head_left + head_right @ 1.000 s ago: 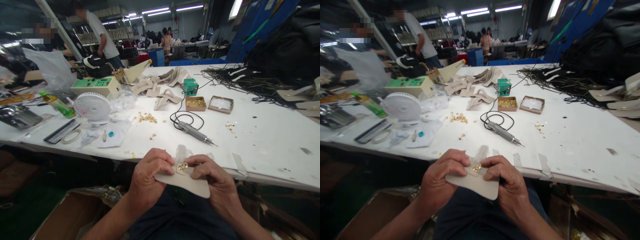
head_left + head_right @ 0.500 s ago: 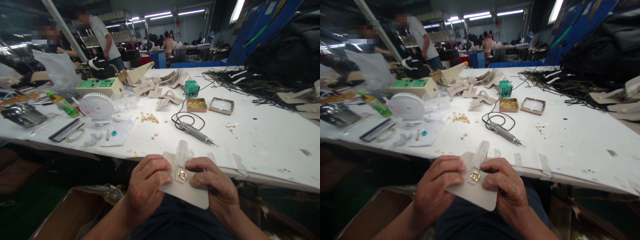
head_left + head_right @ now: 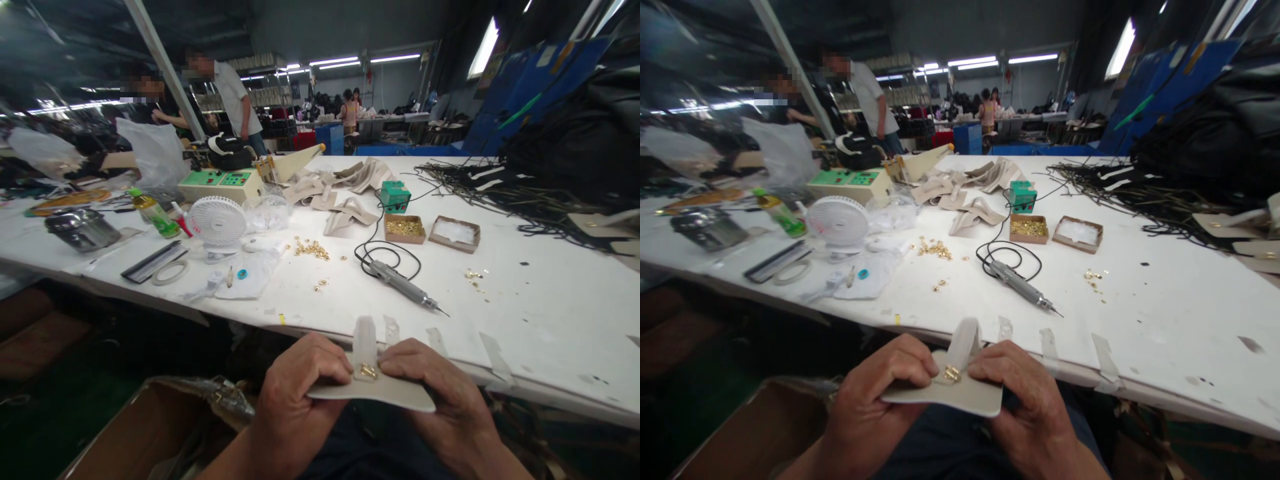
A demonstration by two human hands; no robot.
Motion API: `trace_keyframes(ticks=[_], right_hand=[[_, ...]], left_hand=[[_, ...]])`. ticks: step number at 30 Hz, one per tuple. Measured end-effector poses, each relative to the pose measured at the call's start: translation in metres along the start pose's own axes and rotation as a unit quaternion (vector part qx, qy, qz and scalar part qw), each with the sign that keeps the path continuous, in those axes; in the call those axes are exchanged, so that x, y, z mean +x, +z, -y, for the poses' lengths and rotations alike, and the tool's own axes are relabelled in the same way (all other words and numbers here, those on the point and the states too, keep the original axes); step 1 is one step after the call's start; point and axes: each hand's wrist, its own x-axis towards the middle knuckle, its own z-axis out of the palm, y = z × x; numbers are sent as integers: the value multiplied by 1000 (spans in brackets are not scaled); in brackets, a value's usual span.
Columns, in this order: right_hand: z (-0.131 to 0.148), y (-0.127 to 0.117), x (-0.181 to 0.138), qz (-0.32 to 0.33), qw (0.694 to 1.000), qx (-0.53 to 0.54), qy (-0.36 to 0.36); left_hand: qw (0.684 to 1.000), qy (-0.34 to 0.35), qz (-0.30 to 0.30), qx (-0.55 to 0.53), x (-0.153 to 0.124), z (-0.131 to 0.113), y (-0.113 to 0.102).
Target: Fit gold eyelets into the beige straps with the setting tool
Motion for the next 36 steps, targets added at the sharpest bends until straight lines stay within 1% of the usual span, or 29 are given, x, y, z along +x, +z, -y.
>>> trace_keyframes(ticks=[2,3,5,6,8,9,10,11,12,14,15,16,18,19,20,21,22,23,24,25,26,27,28,29,30,32,33,34,36], right_hand=[[-5,-3,-1,27,996,-15,84],[-8,-4,-2,48,988,-17,144],[-13,-2,-5,105,959,18,264],[-16,-1,-7,136,940,54,308],[-22,5,-12,193,902,131,363],[-25,7,-13,214,886,158,379],[-27,9,-14,225,876,171,392],[-30,9,-13,229,869,171,404],[-32,9,-10,229,864,163,418],[-35,8,1,233,855,146,440],[-36,7,8,241,851,142,444],[-36,8,16,251,849,144,443],[-37,16,31,261,850,160,428],[-36,23,37,260,853,170,419],[-36,31,43,257,854,183,414],[-36,40,48,253,852,199,414],[-36,48,54,249,846,217,418],[-39,57,60,251,837,234,427],[-43,64,67,255,828,242,436],[-50,70,76,253,826,238,444],[-61,76,85,245,833,219,445],[-74,81,95,235,849,179,439],[-89,87,105,216,874,117,418],[-106,92,114,200,901,41,383],[-122,98,122,190,920,-48,340],[-152,110,134,188,929,-173,268],[-163,115,138,193,927,-206,248],[-172,120,140,200,924,-220,239],[-182,127,141,215,920,-232,232]], left_hand=[[987,-141,-42,-68,-5,-1,-3],[968,-215,-68,-109,-8,1,-4],[912,-335,-134,-197,-18,11,-6],[881,-371,-171,-238,-23,17,-6],[830,-411,-242,-289,-36,33,-6],[812,-426,-265,-298,-43,41,-6],[803,-438,-280,-292,-51,49,-7],[803,-446,-289,-270,-59,56,-9],[812,-446,-300,-229,-68,63,-12],[853,-412,-310,-85,-87,75,-16],[883,-367,-291,-1,-96,80,-17],[917,-302,-250,74,-104,85,-17],[968,-132,-122,177,-115,93,-10],[977,-48,-61,199,-118,96,-4],[977,18,-19,212,-118,100,2],[975,60,4,216,-116,102,8],[976,74,7,206,-112,103,13],[981,69,1,181,-108,103,17],[989,38,-10,142,-102,101,18],[995,-17,-30,92,-97,98,18],[993,-96,-54,36,-92,94,16],[977,-192,-83,-24,-87,90,14],[947,-287,-120,-87,-83,86,12],[903,-371,-154,-149,-80,82,10],[857,-433,-186,-209,-77,79,9],[777,-497,-235,-305,-73,77,8],[749,-511,-255,-337,-72,77,8],[727,-518,-271,-360,-70,78,8],[702,-520,-293,-389,-67,79,9]])
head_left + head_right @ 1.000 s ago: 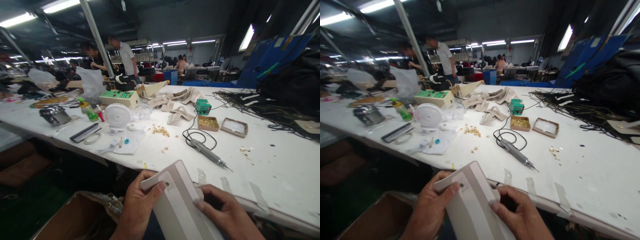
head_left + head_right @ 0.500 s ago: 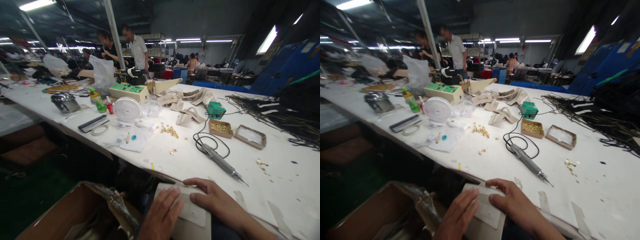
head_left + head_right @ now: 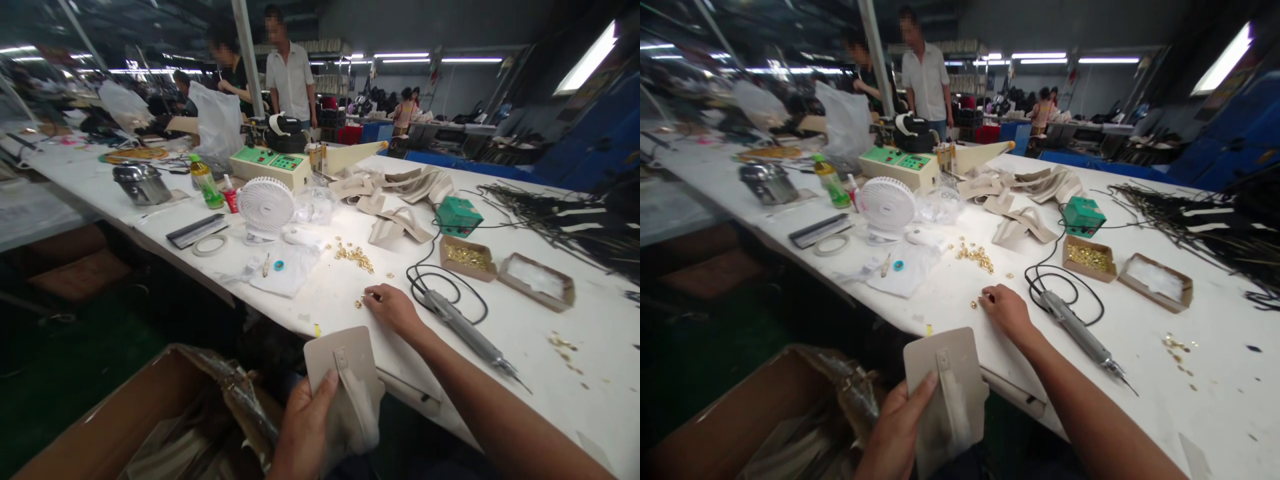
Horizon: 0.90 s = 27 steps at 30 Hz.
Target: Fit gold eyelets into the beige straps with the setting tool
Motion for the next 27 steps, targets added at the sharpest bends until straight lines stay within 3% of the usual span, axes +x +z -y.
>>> trace_keyframes(ticks=[5,10,13,15,17,21,27], right_hand=[[-3,-1,0,16,999,-32,-4],[2,-25,-22,10,1000,-16,7],[19,-43,-63,2,989,142,34],[34,-49,-99,-12,958,283,49],[48,-48,-132,-27,941,335,32],[57,-38,-172,-88,947,308,-21],[42,-50,-191,-161,954,245,-64]], left_hand=[[999,-15,9,-28,3,-2,6],[1000,-4,23,-21,1,1,10],[999,18,29,2,-1,4,13],[998,39,37,34,-3,7,17],[993,67,44,81,-7,9,23],[975,122,55,179,-21,11,38],[947,173,65,263,-40,22,53]])
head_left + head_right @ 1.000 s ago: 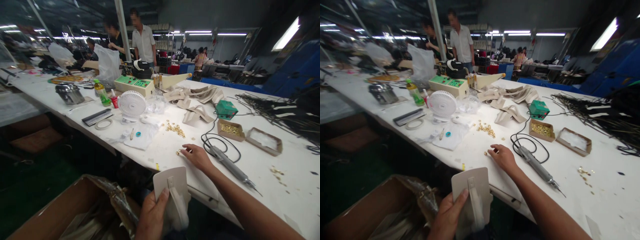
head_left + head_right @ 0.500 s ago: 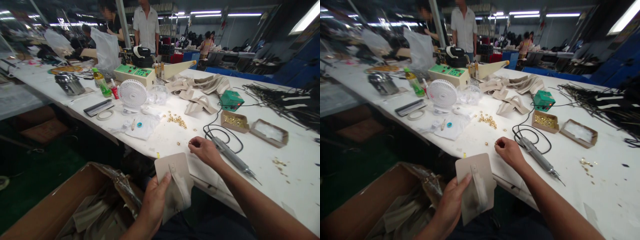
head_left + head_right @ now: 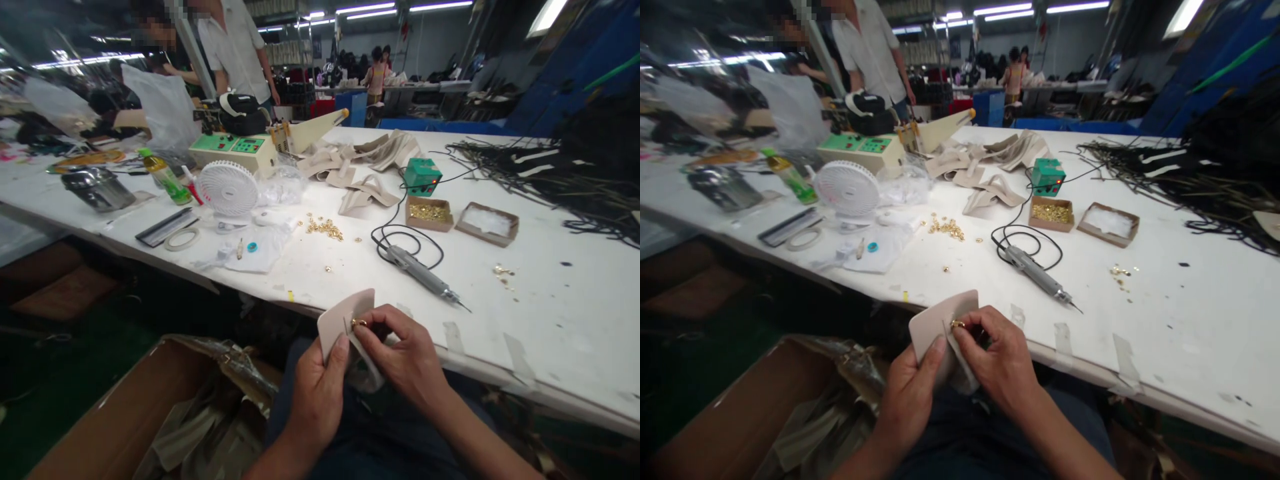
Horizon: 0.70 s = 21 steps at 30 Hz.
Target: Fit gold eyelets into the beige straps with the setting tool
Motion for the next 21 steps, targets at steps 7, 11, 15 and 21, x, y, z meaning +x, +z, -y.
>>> trace_keyframes(ticks=[7,11,15,21], right_hand=[[2,-20,-15,-38,997,-16,-58],[-4,-24,-21,-46,995,-23,-83],[-8,-27,-24,-66,994,-31,-78],[-12,-26,-25,-129,989,-47,-59]], left_hand=[[997,44,24,56,-8,-1,20],[992,85,34,86,-13,-2,29],[978,133,54,151,-16,2,33],[966,173,87,171,-15,2,39]])
